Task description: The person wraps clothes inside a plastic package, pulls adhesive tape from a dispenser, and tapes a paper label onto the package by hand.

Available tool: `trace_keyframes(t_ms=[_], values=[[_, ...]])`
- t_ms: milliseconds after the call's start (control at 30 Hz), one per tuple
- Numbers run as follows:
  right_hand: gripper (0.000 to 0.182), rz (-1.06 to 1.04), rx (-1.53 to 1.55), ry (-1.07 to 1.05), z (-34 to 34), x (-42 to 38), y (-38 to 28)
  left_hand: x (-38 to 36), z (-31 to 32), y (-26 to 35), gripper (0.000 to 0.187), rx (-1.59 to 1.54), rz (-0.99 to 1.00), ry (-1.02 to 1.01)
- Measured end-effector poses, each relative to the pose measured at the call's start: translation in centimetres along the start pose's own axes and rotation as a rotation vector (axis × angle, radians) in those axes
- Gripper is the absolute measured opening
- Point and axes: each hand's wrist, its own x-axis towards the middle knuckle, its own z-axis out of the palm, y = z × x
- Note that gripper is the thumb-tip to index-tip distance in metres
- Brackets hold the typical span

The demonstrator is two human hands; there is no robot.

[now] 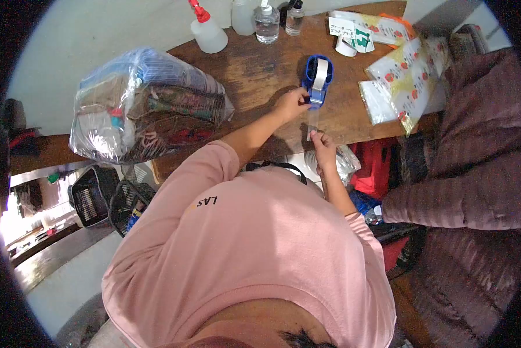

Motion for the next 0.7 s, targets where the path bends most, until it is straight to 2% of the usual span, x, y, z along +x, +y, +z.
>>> trace_keyframes(t_ms=[33,133,167,233,267,300,333,400,433,500,567,633,700], values=[[0.024,0.021,-0.035,-0.002,-0.2,0.4,0.2,0.1,0.3,-0.4,0.032,-0.047,-0.009,0.046],[0.019,-0.06,-0.069,0.014,-0.2,0.7,1.0,-0.3,0.2,-0.2,0.039,-0.182,-0.244,-0.029],[0.02,-0.054,-0.067,0.019,0.0,0.8,0.9,-0.4,0.5,0.7,0.049,-0.153,-0.336,-0.068],[0.021,-0.031,-0.067,0.023,0.0,0.7,0.7,-0.6,0.8,0.9,0.054,-0.134,-0.178,-0.288],[0.022,-0.06,-0.138,-0.007,-0.6,1.3,1.1,0.4,2.0,0.0,0.048,-0.149,-0.21,-0.328],[0.022,-0.091,-0.205,-0.034,-1.4,2.1,1.5,0.5,2.5,0.1,0.031,-0.178,-0.179,-0.237],[0.021,-0.088,-0.17,-0.068,-1.5,2.4,1.1,1.0,4.2,-1.0,0.026,-0.088,-0.198,-0.191],[0.02,-0.046,-0.19,-0.129,-1.2,1.5,-1.5,-0.2,2.2,0.6,0.024,-0.068,-0.164,-0.196],[0.019,-0.01,-0.252,-0.158,-1.0,0.6,-3.2,-0.7,2.1,0.6,0.025,-0.16,-0.134,-0.14],[0.02,-0.116,-0.176,-0.196,-1.3,0.2,-4.0,-2.5,-0.9,4.1,0.026,-0.531,-0.062,0.045],[0.021,-0.207,-0.156,-0.19,0.0,-2.0,-8.0,-3.7,-5.2,7.0,0.025,-0.548,0.119,0.074],[0.02,-0.377,-0.229,-0.287,1.7,-3.6,-12.4,-6.6,-11.5,11.6,0.024,-0.312,0.324,0.25],[0.019,-0.573,-0.303,-0.423,3.7,-4.3,-16.1,-9.5,-16.4,14.9,0.019,-0.275,0.455,0.424]])
